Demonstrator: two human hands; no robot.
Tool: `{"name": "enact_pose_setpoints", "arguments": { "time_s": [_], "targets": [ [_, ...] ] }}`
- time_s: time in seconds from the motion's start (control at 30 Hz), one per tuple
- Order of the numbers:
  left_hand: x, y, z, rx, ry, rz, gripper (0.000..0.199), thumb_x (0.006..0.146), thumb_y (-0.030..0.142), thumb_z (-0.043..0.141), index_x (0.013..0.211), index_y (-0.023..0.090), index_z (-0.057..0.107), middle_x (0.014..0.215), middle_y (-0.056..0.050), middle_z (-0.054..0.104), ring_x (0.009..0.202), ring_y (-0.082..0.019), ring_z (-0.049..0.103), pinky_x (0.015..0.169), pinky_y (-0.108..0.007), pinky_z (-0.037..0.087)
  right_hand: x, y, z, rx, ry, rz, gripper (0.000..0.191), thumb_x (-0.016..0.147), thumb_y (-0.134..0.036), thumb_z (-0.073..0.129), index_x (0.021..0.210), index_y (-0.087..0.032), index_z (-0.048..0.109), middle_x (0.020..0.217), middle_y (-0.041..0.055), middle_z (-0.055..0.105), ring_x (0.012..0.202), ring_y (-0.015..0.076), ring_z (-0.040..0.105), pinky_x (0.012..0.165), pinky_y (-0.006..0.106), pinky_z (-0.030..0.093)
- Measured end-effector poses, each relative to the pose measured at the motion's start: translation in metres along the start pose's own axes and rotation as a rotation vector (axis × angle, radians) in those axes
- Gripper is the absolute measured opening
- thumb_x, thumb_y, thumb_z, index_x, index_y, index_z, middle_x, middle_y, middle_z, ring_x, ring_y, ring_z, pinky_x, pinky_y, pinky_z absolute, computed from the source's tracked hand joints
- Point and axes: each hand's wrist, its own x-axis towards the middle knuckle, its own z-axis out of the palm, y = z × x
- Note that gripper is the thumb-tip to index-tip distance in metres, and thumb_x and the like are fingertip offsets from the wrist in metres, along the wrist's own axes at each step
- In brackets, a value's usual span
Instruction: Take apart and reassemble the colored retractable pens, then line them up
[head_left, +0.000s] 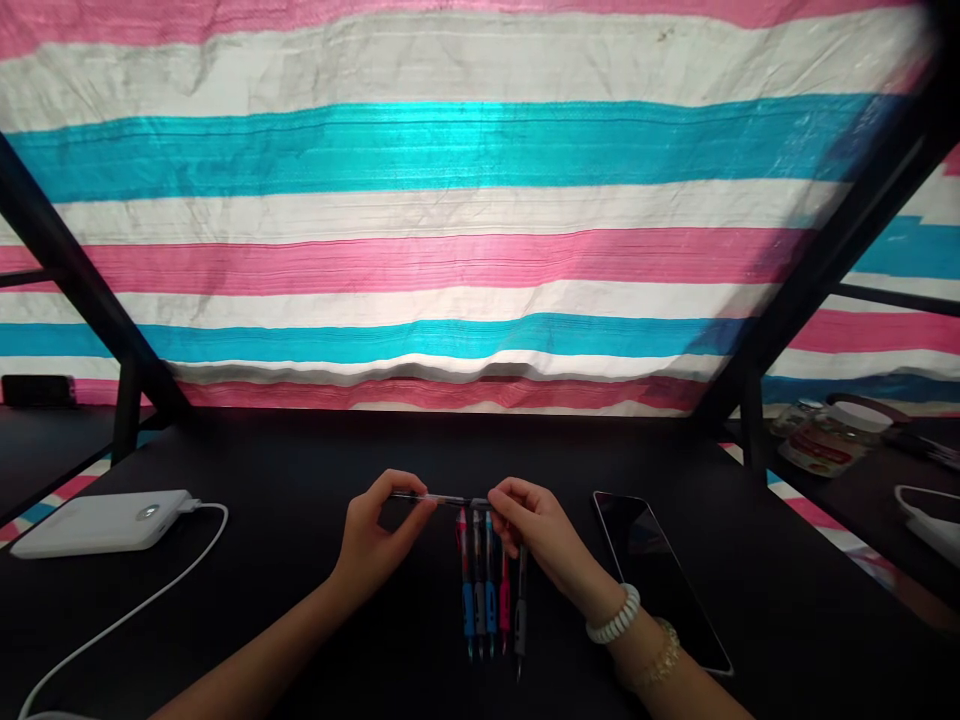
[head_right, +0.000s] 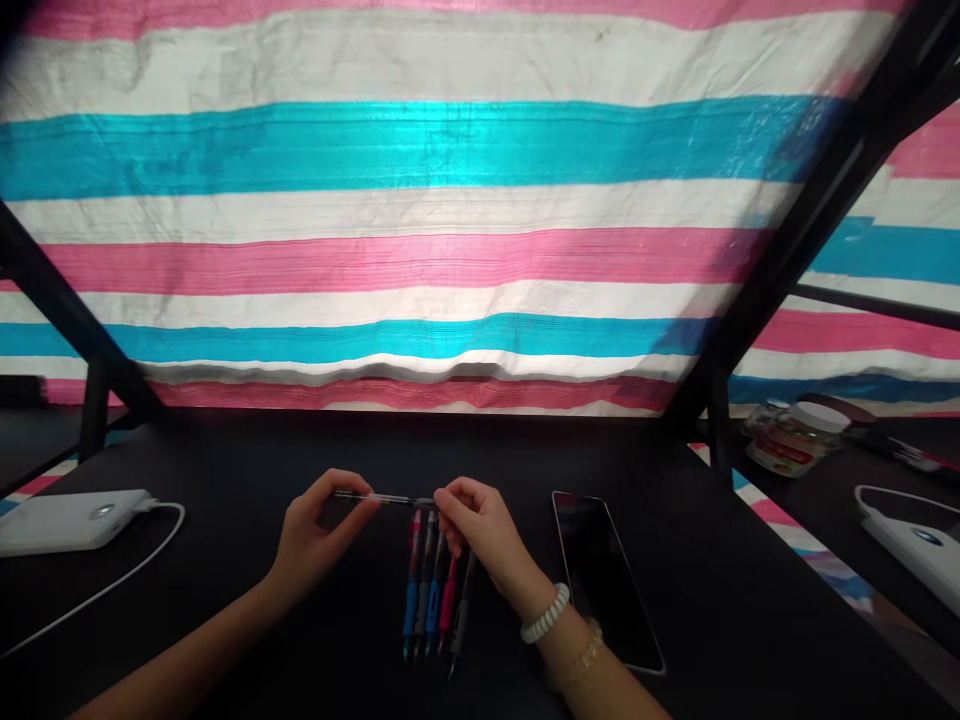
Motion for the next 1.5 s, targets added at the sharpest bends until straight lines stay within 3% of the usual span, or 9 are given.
{"name": "enact_pose_setpoints", "arguments": {
  "time_s": [0.17,0.3,0.57,0.87,1.13,1.37,1.5],
  "targets": [
    [0.002,-0.003,0.001,-0.197,-0.017,-0.184,0.015,0.081,0.030,0.071,0.087,0.021,0.061,0.079,0.000,0.064,0.072,-0.015,0.062,0.067,-0.024,0.047,-0.004,-0.006,0.001,0.125,-0.070,-0.037,0.025,0.077,-0.031,0.077,0.081,-0.018,0.056,0.069,-0.0047,0.055,0.053,0.0075,0.050,0.051,0.022,0.042],
    [0.004,-0.005,0.002,-0.334,-0.037,-0.305,0.020,0.079,0.033,0.074,0.085,0.020,0.060,0.073,0.001,0.064,0.069,-0.014,0.062,0.065,-0.024,0.046,-0.006,-0.009,0.003,0.189,-0.130,-0.064,0.031,0.069,-0.021,0.082,0.090,-0.020,0.060,0.080,-0.0049,0.053,0.061,0.0074,0.052,0.057,0.023,0.045],
    [0.007,-0.010,0.005,-0.565,-0.039,-0.415,0.020,0.078,0.034,0.074,0.085,0.019,0.064,0.070,0.001,0.061,0.068,-0.012,0.057,0.067,-0.022,0.045,-0.006,-0.004,0.005,0.145,-0.192,0.120,0.035,0.077,-0.036,0.076,0.101,-0.015,0.064,0.076,-0.0006,0.059,0.055,0.0066,0.047,0.050,0.021,0.040],
    [0.010,-0.017,0.005,-0.749,0.041,-0.512,0.019,0.078,0.033,0.076,0.088,0.019,0.067,0.066,0.003,0.055,0.066,-0.009,0.051,0.067,-0.019,0.044,-0.001,0.000,-0.001,0.150,-0.165,0.101,0.029,0.067,-0.015,0.069,0.096,-0.016,0.068,0.086,0.0024,0.066,0.053,0.0066,0.051,0.053,0.024,0.039],
    [0.018,-0.023,0.005,-0.976,0.133,-0.685,0.021,0.071,0.026,0.081,0.086,0.017,0.069,0.069,0.002,0.056,0.064,-0.008,0.052,0.065,-0.020,0.049,-0.003,-0.009,0.001,0.184,-0.100,0.135,0.030,0.063,-0.014,0.072,0.093,-0.016,0.069,0.087,0.0026,0.070,0.059,0.0080,0.057,0.057,0.023,0.045],
    [0.018,-0.020,0.001,-1.097,0.061,-0.737,0.016,0.072,0.020,0.078,0.083,0.016,0.067,0.080,0.000,0.062,0.063,-0.007,0.054,0.066,-0.021,0.051,-0.002,-0.008,-0.004,0.283,-0.069,0.110,0.031,0.065,-0.018,0.081,0.094,-0.016,0.070,0.092,0.0060,0.072,0.064,0.0094,0.059,0.063,0.024,0.047],
    [0.018,-0.020,0.001,-1.136,0.038,-0.768,0.012,0.075,0.019,0.075,0.079,0.016,0.064,0.082,0.000,0.062,0.065,-0.008,0.055,0.069,-0.023,0.052,-0.001,-0.006,-0.006,0.371,-0.061,0.097,0.032,0.064,-0.019,0.084,0.094,-0.017,0.072,0.083,0.0016,0.068,0.067,0.0102,0.059,0.066,0.025,0.048]
  ]
}}
